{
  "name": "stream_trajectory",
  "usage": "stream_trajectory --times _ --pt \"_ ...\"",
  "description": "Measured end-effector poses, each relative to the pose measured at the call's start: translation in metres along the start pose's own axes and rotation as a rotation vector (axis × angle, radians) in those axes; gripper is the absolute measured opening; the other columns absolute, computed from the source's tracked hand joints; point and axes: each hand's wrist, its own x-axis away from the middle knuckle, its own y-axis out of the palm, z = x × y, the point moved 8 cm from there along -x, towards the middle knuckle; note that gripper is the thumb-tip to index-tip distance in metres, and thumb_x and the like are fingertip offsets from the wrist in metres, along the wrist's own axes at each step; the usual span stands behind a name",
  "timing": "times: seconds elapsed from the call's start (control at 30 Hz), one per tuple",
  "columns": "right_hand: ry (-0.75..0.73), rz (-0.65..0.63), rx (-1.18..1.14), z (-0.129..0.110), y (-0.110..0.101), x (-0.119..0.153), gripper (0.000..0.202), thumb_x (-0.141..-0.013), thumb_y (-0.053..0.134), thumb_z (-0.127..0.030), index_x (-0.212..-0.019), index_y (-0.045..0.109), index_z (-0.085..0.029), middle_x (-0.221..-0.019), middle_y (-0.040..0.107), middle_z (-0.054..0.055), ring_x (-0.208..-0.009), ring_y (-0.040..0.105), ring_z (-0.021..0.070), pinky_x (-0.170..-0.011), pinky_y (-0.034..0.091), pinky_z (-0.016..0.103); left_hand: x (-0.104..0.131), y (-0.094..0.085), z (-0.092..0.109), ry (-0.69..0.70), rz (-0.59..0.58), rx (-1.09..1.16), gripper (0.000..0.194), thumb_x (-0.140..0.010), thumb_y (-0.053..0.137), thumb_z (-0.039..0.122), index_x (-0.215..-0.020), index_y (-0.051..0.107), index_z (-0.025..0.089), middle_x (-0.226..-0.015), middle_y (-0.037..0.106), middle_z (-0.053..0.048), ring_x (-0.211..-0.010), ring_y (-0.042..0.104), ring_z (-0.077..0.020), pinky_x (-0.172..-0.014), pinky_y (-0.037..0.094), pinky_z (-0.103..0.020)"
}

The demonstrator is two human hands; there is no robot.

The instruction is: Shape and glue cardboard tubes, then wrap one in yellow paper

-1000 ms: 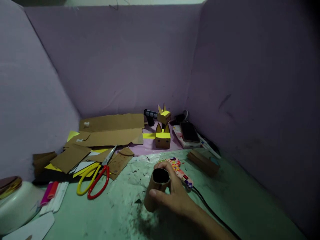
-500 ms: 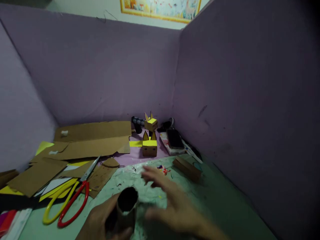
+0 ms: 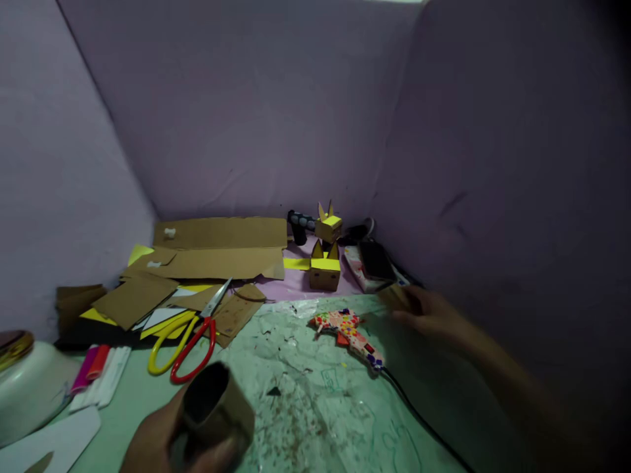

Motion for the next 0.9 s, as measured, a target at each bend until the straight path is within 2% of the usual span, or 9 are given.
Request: stream_trajectory --times 0.07,0.1,0.2,0.23,0.33,0.43,0.6,0.73,0.9 --pt "-0.053 -0.032 -0.129 -0.031 0.018 0.022 0.037 -0.069 0.067 -0.032 -0.105 0.063 -0.02 -0.103 0.07 0.011 -0.089 0.065 0.0299 -0.072 0.051 0.039 -0.012 -0.007 0.025 -0.011 0.02 0.13 0.034 -0.068 0.065 0.051 -0.088 0.065 0.023 -0.081 0.072 -0.005 -0.07 0.066 -0.0264 -0.062 0.054 -0.038" --pt "-0.108 -0.098 -0.326 -0.049 0.035 0.036 0.04 -0.073 0.066 -0.035 -0.11 0.06 -0.021 -0.105 0.069 0.011 -0.091 0.065 0.0297 -0.073 0.052 0.04 -0.018 -0.006 0.039 -0.003 0.002 0.212 0.033 -0.07 0.065 0.049 -0.087 0.063 0.021 -0.08 0.071 -0.005 -0.071 0.065 -0.0251 -0.063 0.054 -0.036" --pt "-0.282 -0.345 -0.664 -0.093 0.096 0.082 0.042 -0.076 0.066 -0.025 -0.116 0.056 -0.027 -0.111 0.067 0.007 -0.102 0.062 0.0275 -0.086 0.05 0.042 -0.031 0.011 0.068 0.033 -0.115 0.376 0.028 -0.07 0.067 0.041 -0.084 0.059 0.019 -0.079 0.067 -0.003 -0.073 0.062 -0.0219 -0.061 0.051 -0.03" --pt "-0.33 -0.372 -0.673 -0.098 0.113 0.094 0.044 -0.075 0.066 -0.021 -0.117 0.055 -0.027 -0.112 0.066 0.006 -0.105 0.06 0.0276 -0.089 0.048 0.043 -0.032 0.017 0.071 0.035 -0.15 0.392 0.025 -0.071 0.067 0.037 -0.085 0.058 0.019 -0.081 0.067 -0.002 -0.075 0.061 -0.0212 -0.062 0.05 -0.03" --pt "-0.347 -0.393 -0.572 -0.088 0.15 0.111 0.048 -0.077 0.063 -0.017 -0.123 0.05 -0.025 -0.109 0.065 0.007 -0.104 0.058 0.0286 -0.089 0.046 0.044 -0.03 0.032 0.065 0.037 -0.231 0.409 0.016 -0.075 0.063 0.024 -0.088 0.056 0.019 -0.084 0.065 -0.001 -0.078 0.059 -0.0195 -0.067 0.049 -0.03" --pt "-0.383 -0.388 -0.553 -0.075 0.159 0.113 0.046 -0.079 0.063 -0.019 -0.123 0.049 -0.024 -0.114 0.062 0.008 -0.105 0.057 0.0292 -0.087 0.046 0.042 -0.026 0.034 0.06 0.104 -0.24 0.359 0.014 -0.077 0.06 0.019 -0.09 0.055 0.019 -0.084 0.063 0.0 -0.077 0.057 -0.0179 -0.065 0.047 -0.028" --pt "-0.44 -0.365 -0.561 -0.078 0.153 0.109 0.035 -0.083 0.06 -0.023 -0.118 0.052 -0.023 -0.106 0.064 0.007 -0.097 0.058 0.0268 -0.083 0.047 0.039 -0.026 0.03 0.064 0.178 -0.197 0.293 0.017 -0.075 0.061 0.017 -0.089 0.053 0.019 -0.081 0.061 0.001 -0.074 0.055 -0.0162 -0.066 0.046 -0.028" --pt "-0.429 -0.404 -0.547 -0.076 0.157 0.109 0.04 -0.082 0.061 -0.021 -0.121 0.049 -0.022 -0.114 0.062 0.008 -0.099 0.057 0.0266 -0.084 0.046 0.039 -0.026 0.03 0.064 0.203 -0.17 0.242 0.017 -0.071 0.062 0.015 -0.085 0.053 0.019 -0.078 0.061 0.001 -0.072 0.054 -0.0168 -0.065 0.046 -0.029" --pt "-0.416 -0.392 -0.497 -0.068 0.161 0.109 0.031 -0.075 0.062 -0.014 -0.105 0.056 -0.022 -0.097 0.064 0.004 -0.087 0.057 0.0251 -0.077 0.047 0.038 -0.028 0.032 0.06 0.196 -0.169 0.246 0.012 -0.071 0.063 0.018 -0.08 0.055 0.018 -0.075 0.062 0.0 -0.068 0.054 -0.0168 -0.062 0.045 -0.029"
